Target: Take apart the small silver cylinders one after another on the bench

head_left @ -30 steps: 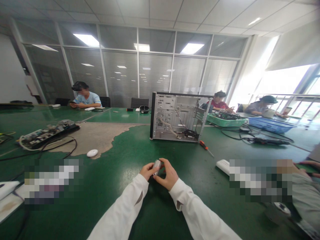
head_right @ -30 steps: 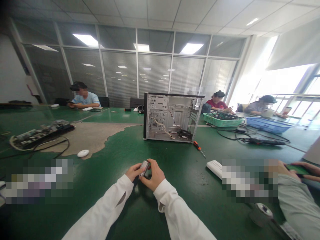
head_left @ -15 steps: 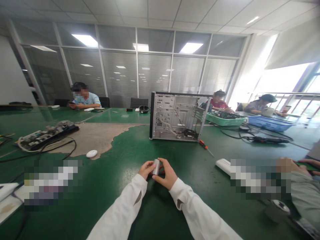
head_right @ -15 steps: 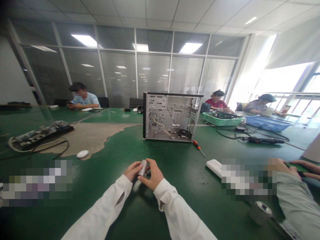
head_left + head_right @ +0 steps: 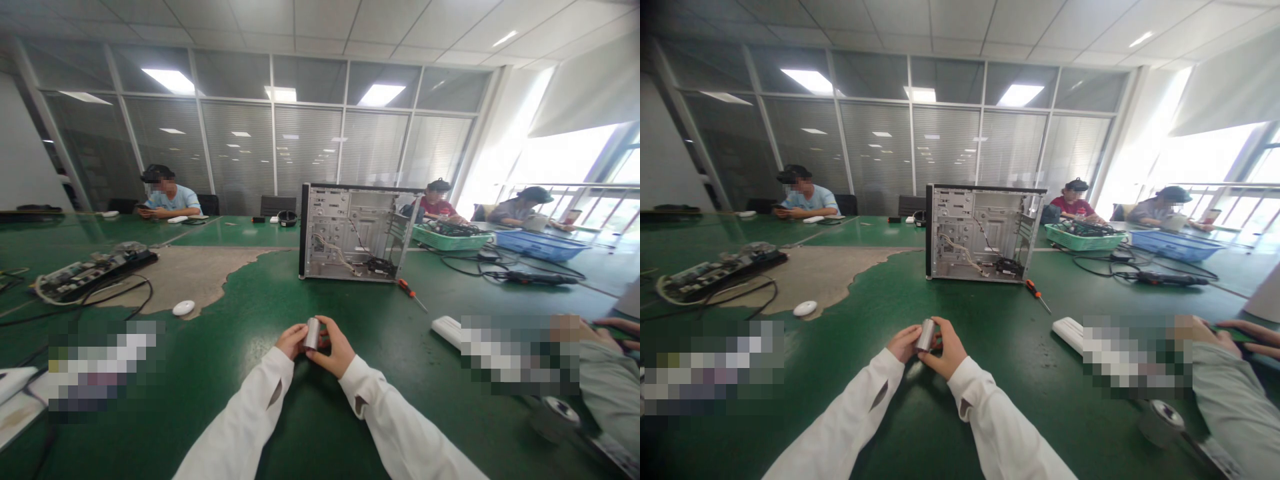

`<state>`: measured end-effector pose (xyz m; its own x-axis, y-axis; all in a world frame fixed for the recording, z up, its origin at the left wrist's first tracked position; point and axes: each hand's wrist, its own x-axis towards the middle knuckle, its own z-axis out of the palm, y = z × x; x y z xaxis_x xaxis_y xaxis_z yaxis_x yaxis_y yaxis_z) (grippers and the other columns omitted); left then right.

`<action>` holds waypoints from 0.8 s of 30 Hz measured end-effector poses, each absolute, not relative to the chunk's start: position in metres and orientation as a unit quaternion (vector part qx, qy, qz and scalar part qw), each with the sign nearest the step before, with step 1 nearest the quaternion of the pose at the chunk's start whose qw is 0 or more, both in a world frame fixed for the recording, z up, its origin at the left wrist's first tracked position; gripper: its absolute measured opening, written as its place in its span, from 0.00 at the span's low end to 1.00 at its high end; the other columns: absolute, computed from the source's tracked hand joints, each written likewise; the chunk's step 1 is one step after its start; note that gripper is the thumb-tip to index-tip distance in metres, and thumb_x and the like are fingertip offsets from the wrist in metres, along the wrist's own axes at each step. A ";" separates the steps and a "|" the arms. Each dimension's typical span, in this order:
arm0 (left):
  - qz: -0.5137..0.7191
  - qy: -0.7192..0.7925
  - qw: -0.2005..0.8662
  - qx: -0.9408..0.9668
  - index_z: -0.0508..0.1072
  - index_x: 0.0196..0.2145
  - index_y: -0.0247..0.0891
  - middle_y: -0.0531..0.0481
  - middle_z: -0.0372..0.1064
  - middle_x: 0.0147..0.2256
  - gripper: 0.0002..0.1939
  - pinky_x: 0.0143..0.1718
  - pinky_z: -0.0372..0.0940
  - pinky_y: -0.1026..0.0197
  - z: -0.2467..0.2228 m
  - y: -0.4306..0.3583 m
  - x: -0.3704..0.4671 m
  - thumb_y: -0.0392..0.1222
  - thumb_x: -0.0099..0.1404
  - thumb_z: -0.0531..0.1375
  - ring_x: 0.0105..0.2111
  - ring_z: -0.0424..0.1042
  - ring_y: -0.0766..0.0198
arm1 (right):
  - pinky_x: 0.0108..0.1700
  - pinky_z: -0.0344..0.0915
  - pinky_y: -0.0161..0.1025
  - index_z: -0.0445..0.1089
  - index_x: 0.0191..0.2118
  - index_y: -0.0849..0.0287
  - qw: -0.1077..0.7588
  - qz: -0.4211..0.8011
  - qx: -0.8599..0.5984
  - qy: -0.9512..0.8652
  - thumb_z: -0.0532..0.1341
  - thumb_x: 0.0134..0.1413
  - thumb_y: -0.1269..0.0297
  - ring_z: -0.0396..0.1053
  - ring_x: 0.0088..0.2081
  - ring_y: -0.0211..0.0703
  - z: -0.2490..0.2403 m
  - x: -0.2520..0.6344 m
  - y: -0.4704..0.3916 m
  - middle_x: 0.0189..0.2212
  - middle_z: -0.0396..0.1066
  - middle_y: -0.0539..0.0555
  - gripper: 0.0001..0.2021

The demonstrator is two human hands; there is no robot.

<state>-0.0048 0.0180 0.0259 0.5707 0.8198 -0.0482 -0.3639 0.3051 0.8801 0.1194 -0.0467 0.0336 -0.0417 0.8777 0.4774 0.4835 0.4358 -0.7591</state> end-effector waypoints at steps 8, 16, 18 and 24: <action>0.392 0.256 0.782 0.412 0.64 0.31 0.33 0.47 0.69 0.21 0.15 0.28 0.61 0.58 0.024 0.019 -0.005 0.42 0.46 0.61 0.25 0.70 0.58 | 0.33 0.65 0.36 0.52 0.46 0.57 0.492 0.230 -0.503 -0.673 0.61 0.34 0.67 0.62 0.35 0.38 0.038 0.118 -0.048 0.40 0.59 0.54 0.28; 0.386 0.272 0.771 0.426 0.64 0.26 0.33 0.49 0.68 0.20 0.17 0.25 0.60 0.62 0.027 0.016 -0.002 0.46 0.43 0.63 0.21 0.68 0.63 | 0.35 0.65 0.38 0.52 0.45 0.56 0.489 0.212 -0.506 -0.678 0.61 0.34 0.67 0.63 0.34 0.37 0.041 0.117 -0.050 0.35 0.61 0.52 0.28; 0.384 0.276 0.763 0.440 0.64 0.26 0.33 0.50 0.67 0.19 0.18 0.25 0.60 0.62 0.027 0.016 -0.002 0.46 0.42 0.64 0.21 0.68 0.63 | 0.35 0.65 0.37 0.53 0.45 0.56 0.488 0.204 -0.510 -0.678 0.61 0.34 0.67 0.63 0.33 0.37 0.040 0.117 -0.049 0.35 0.62 0.52 0.27; 0.368 0.277 0.766 0.448 0.64 0.27 0.33 0.50 0.68 0.20 0.18 0.22 0.59 0.63 0.025 0.018 -0.004 0.48 0.43 0.63 0.22 0.69 0.61 | 0.30 0.65 0.35 0.56 0.43 0.57 0.501 0.239 -0.517 -0.651 0.61 0.36 0.63 0.63 0.33 0.37 0.038 0.117 -0.049 0.36 0.62 0.53 0.23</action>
<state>-0.0038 0.0180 0.0254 0.5754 0.8123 -0.0951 -0.3158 0.3280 0.8903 0.1172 -0.0485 0.0384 0.0369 0.9133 0.4057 0.4335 0.3512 -0.8299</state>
